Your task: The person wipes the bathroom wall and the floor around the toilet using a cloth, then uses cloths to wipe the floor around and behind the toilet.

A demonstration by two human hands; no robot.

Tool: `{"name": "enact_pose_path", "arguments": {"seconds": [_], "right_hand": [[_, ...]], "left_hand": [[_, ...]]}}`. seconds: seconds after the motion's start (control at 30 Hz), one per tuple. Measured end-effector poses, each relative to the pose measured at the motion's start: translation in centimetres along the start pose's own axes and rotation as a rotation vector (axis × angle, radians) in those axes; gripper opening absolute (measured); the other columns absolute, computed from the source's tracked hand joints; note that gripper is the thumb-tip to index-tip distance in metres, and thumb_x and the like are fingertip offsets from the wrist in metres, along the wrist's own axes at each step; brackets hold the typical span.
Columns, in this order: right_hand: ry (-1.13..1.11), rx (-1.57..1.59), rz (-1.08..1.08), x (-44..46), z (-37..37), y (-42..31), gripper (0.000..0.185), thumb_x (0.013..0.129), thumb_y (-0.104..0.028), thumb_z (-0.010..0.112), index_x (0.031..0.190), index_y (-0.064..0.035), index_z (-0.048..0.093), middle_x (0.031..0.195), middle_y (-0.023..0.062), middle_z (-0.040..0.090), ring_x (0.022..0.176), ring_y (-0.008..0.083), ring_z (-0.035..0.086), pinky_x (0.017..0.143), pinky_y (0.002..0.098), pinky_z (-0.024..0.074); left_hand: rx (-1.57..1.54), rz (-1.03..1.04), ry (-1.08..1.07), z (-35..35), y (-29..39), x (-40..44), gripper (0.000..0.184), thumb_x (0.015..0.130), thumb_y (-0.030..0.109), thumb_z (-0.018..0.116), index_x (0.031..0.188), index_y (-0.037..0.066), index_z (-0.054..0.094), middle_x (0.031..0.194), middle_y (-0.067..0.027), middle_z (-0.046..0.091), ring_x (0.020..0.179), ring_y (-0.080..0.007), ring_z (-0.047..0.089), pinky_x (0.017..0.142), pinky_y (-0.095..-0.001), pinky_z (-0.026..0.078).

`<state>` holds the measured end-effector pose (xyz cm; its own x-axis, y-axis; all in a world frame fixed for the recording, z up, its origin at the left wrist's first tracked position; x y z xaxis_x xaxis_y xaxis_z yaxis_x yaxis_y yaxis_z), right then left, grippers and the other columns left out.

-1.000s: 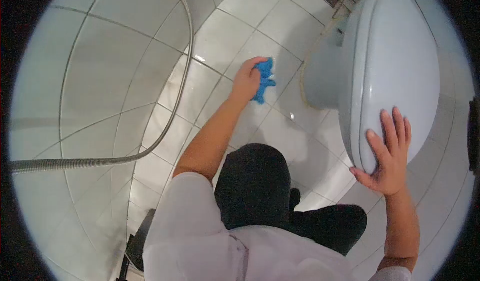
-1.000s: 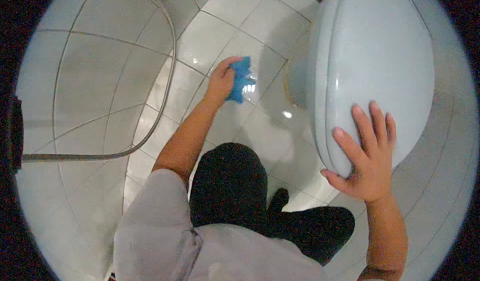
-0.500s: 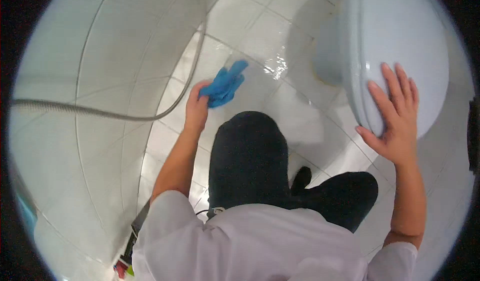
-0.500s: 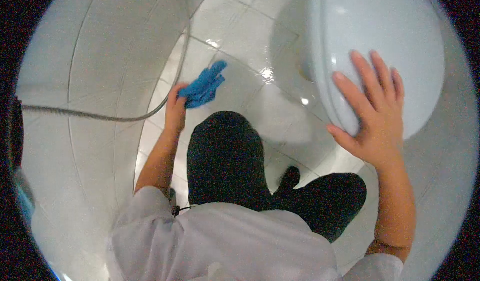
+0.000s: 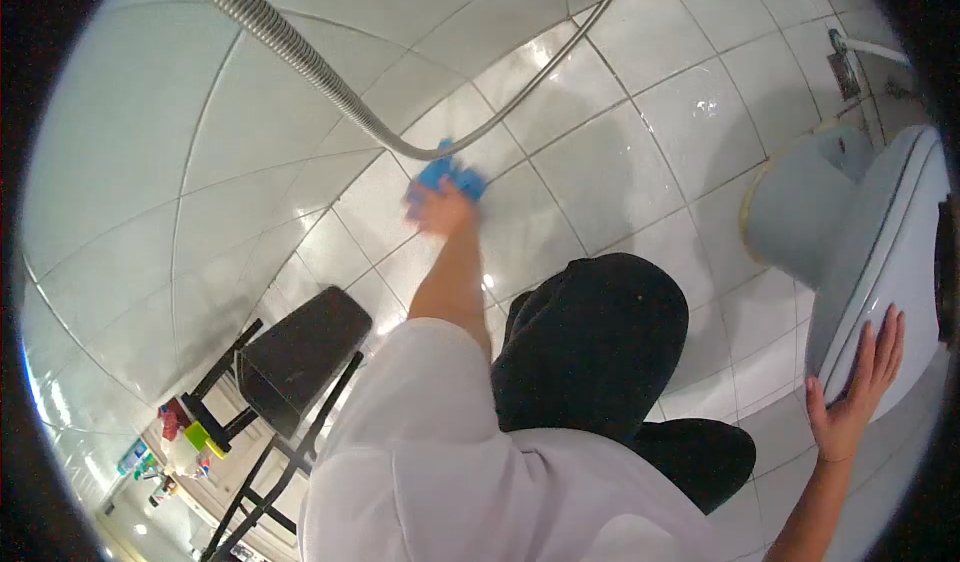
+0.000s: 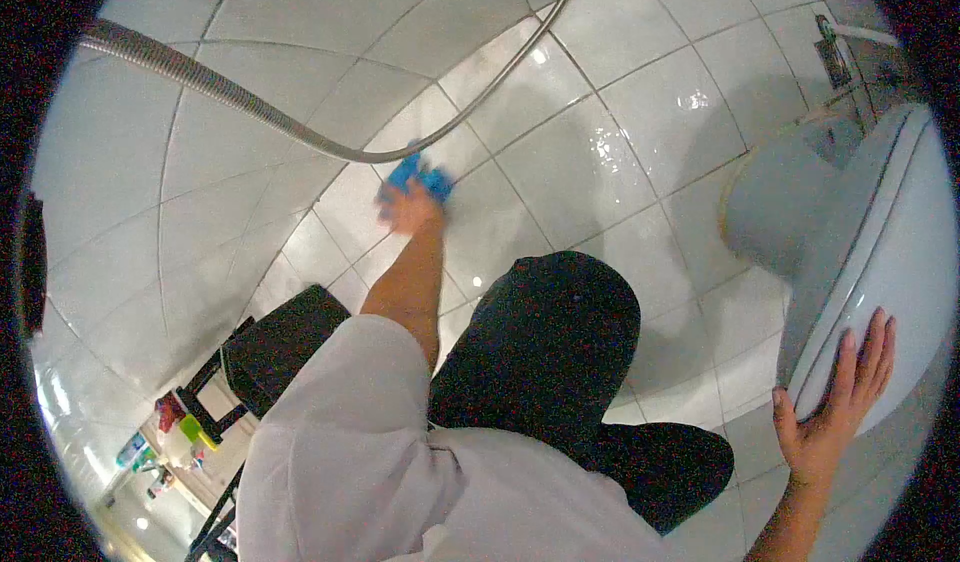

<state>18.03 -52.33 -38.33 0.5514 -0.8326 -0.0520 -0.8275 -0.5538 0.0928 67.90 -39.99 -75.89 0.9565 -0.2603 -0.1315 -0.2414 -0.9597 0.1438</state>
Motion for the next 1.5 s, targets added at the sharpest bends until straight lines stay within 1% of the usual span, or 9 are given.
{"name": "enact_pose_path", "arguments": {"seconds": [0.27,0.4,0.57,0.67,1.1,1.23,1.27,1.37,1.5], "right_hand": [[-0.003,0.013,0.000,-0.4,-0.2,-0.1,0.069,0.077,-0.046,0.054,0.134,-0.0126,0.030,0.139,0.0204,0.024,0.128,0.0405,0.020,0.101,0.0524,0.0155],[-0.053,-0.033,0.024,-0.8,0.1,0.4,0.069,0.078,-0.047,0.053,0.134,-0.0135,0.030,0.139,0.0210,0.024,0.128,0.0414,0.020,0.101,0.0527,0.0153],[-0.046,0.002,0.047,-0.7,0.3,0.4,0.069,0.077,-0.046,0.052,0.134,-0.0162,0.029,0.140,0.0206,0.023,0.127,0.0430,0.020,0.100,0.0548,0.0149],[-0.043,0.023,0.057,-0.9,0.4,0.5,0.069,0.076,-0.046,0.054,0.134,-0.0182,0.030,0.140,0.0203,0.024,0.127,0.0435,0.021,0.100,0.0552,0.0150],[-0.040,0.040,0.122,-1.7,1.1,1.3,0.070,0.073,-0.049,0.057,0.132,-0.0197,0.033,0.139,0.0213,0.026,0.126,0.0457,0.022,0.099,0.0569,0.0163],[-0.055,0.052,0.113,-1.9,1.1,1.4,0.070,0.072,-0.051,0.057,0.131,-0.0191,0.035,0.138,0.0220,0.027,0.125,0.0467,0.024,0.099,0.0570,0.0169],[-0.052,0.061,0.111,-2.0,1.2,1.4,0.070,0.072,-0.051,0.057,0.130,-0.0189,0.036,0.137,0.0221,0.027,0.125,0.0465,0.024,0.099,0.0570,0.0170],[-0.047,0.064,0.110,-2.1,1.4,1.4,0.069,0.072,-0.052,0.058,0.129,-0.0183,0.039,0.137,0.0224,0.029,0.125,0.0457,0.025,0.099,0.0569,0.0165],[-0.053,0.087,0.133,-2.6,1.6,1.6,0.068,0.071,-0.052,0.058,0.128,-0.0178,0.040,0.136,0.0226,0.030,0.125,0.0444,0.025,0.100,0.0563,0.0155]], "left_hand": [[-0.626,1.176,-0.532,0.8,29.4,-19.1,0.020,0.078,0.008,0.047,0.095,0.002,0.056,0.100,-0.0201,0.053,0.097,-0.0344,0.049,0.086,-0.0420,0.039],[-0.662,1.196,-0.742,-4.6,23.2,-18.0,0.028,0.080,0.006,0.047,0.107,0.000,0.050,0.116,-0.0226,0.040,0.106,-0.0368,0.043,0.094,-0.0396,0.034],[-0.854,0.366,-0.412,-3.8,-0.4,-0.5,0.043,0.085,0.018,0.045,0.124,0.001,0.037,0.122,-0.0193,0.038,0.113,-0.0332,0.037,0.100,-0.0418,0.025],[-0.016,0.329,-0.020,-3.8,-5.5,4.9,0.056,0.084,0.031,0.050,0.131,0.008,0.031,0.135,-0.0213,0.027,0.122,-0.0410,0.026,0.098,-0.0488,0.027],[-0.236,1.019,-0.233,6.3,35.5,-19.1,0.055,0.081,0.030,0.051,0.131,0.011,0.036,0.143,-0.0123,0.016,0.131,-0.0379,0.009,0.099,-0.0604,0.009],[-0.328,1.147,-0.679,6.2,44.2,-22.9,0.031,0.077,0.013,0.050,0.108,0.010,0.057,0.120,-0.0134,0.047,0.114,-0.0328,0.040,0.093,-0.0482,0.033],[-0.393,1.177,-1.053,7.2,44.4,-25.6,0.026,0.075,0.008,0.049,0.097,0.010,0.063,0.107,-0.0139,0.057,0.103,-0.0314,0.052,0.088,-0.0435,0.040],[-0.891,1.413,-0.805,1.2,42.4,-27.2,0.023,0.071,0.000,0.045,0.081,0.008,0.065,0.083,-0.0130,0.063,0.082,-0.0294,0.060,0.081,-0.0359,0.045],[-0.851,1.303,-0.660,-4.2,28.2,-20.8,0.027,0.072,-0.001,0.048,0.094,0.008,0.061,0.106,-0.0118,0.055,0.104,-0.0298,0.049,0.092,-0.0369,0.038]]}}
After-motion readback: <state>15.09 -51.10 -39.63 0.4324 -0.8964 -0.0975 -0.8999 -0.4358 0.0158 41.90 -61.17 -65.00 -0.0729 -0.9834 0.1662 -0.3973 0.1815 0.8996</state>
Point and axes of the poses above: each hand's wrist, its own x-axis towards the middle knuckle, its own z-axis out of the palm, y = z × x, the point moved 10 cm from there along x, towards the middle knuckle
